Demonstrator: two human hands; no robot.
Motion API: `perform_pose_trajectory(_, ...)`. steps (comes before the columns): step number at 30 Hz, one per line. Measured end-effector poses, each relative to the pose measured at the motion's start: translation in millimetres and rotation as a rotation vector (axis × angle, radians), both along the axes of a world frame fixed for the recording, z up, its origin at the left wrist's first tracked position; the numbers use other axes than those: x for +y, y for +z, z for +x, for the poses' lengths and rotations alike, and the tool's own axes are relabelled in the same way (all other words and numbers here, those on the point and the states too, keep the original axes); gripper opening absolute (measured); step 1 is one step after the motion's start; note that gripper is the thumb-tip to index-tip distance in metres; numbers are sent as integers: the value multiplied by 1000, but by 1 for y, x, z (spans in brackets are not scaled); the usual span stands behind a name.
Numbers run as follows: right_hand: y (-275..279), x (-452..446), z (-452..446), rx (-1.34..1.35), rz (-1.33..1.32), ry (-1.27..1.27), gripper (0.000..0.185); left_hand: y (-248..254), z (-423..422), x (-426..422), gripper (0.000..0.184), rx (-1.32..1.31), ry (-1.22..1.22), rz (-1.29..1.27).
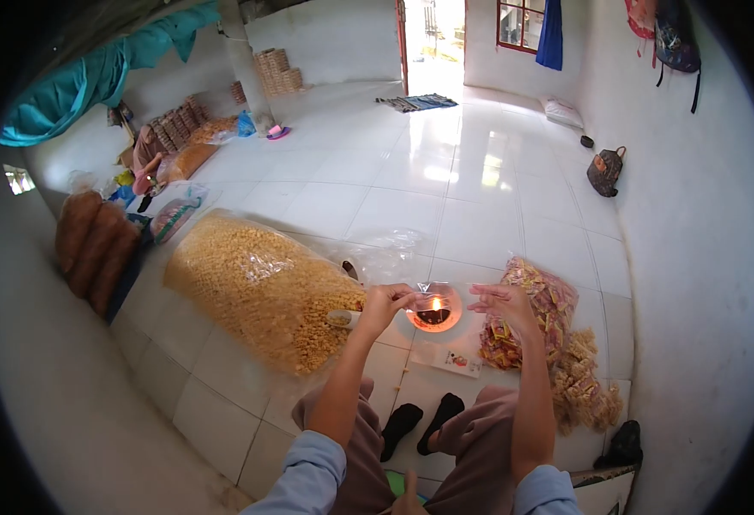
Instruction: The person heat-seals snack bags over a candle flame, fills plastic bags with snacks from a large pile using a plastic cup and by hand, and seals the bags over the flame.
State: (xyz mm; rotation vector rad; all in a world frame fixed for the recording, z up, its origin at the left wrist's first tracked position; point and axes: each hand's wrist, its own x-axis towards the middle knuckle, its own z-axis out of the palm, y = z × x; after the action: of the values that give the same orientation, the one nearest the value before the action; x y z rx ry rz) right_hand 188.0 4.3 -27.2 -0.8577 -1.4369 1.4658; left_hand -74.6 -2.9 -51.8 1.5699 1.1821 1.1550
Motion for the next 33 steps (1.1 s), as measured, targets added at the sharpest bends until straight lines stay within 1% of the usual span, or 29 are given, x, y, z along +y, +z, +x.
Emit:
perform_pose_trajectory(1, -5, 2, -3, 49, 17, 14, 32, 0, -4, -4, 17, 36, -7, 24)
perform_pose_trajectory(2, -11, 3, -6, 58, 20, 26, 32, 1, -8, -9, 17, 45, 4, 26)
perform_pose_trajectory(4, -13, 6, -18, 48, -27, -2, 31, 6, -18, -16, 47, 287, 334, 428)
perform_pose_trajectory(5, -16, 8, -26, 56, -23, 15, 31, 8, -24, -21, 47, 298, 349, 432)
perform_pose_trajectory(7, -21, 15, -47, -18, -53, 141, 29, 26, -24, -39, 81, 696, 383, 723)
perform_pose_trajectory(8, -24, 17, -59, -16, -52, 163, 29, 28, -22, -45, 81, 707, 403, 716)
perform_pose_trajectory(10, -24, 17, -89, -50, -39, 248, 27, 27, -16, -54, 88, 902, 183, 652)
perform_pose_trajectory(11, -22, 15, -103, -36, -53, 296, 26, 27, -16, -56, 82, 985, 234, 697)
perform_pose_trajectory(12, -19, 13, -113, -34, -47, 306, 26, 22, -22, -56, 82, 991, 244, 698)
perform_pose_trajectory(14, -13, 9, -124, 6, -55, 333, 24, -2, -36, -46, 75, 1071, 254, 506)
perform_pose_trajectory(15, -11, 9, -127, -7, -35, 330, 24, -14, -45, -42, 75, 1069, 249, 512)
perform_pose_trajectory(17, -13, 12, -130, -19, -31, 325, 24, -28, -70, -40, 77, 885, 172, 332)
perform_pose_trajectory(18, -13, 12, -134, -32, -32, 328, 25, -26, -77, -43, 77, 886, 172, 331)
perform_pose_trajectory(20, -14, 12, -147, -38, -15, 354, 25, -24, -91, -51, 74, 1121, 273, 312)
perform_pose_trajectory(21, -15, 11, -154, -45, 1, 380, 25, -16, -90, -58, 74, 1120, 283, 301)
perform_pose_trajectory(23, -15, 10, -163, -47, -4, 401, 25, 11, -80, -71, 69, 1142, 586, 698)
perform_pose_trajectory(24, -15, 10, -168, -48, -8, 403, 24, 17, -76, -73, 69, 1146, 597, 690)
perform_pose_trajectory(26, -20, 10, -177, -51, 4, 416, 24, 21, -67, -73, 72, 1090, 435, 726)
perform_pose_trajectory(27, -24, 10, -180, -54, 16, 417, 23, 15, -66, -70, 72, 1088, 437, 720)
perform_pose_trajectory(29, -37, 13, -188, -83, 35, 420, 23, -2, -69, -59, 63, 1011, 388, 655)
perform_pose_trajectory(30, -38, 13, -190, -108, 58, 420, 23, -7, -71, -55, 63, 1007, 385, 656)
perform_pose_trajectory(32, -39, 12, -193, -140, 69, 396, 22, -17, -80, -50, 52, 933, 359, 540)
perform_pose_trajectory(33, -35, 10, -194, -171, 82, 379, 22, -16, -80, -50, 52, 933, 358, 534)
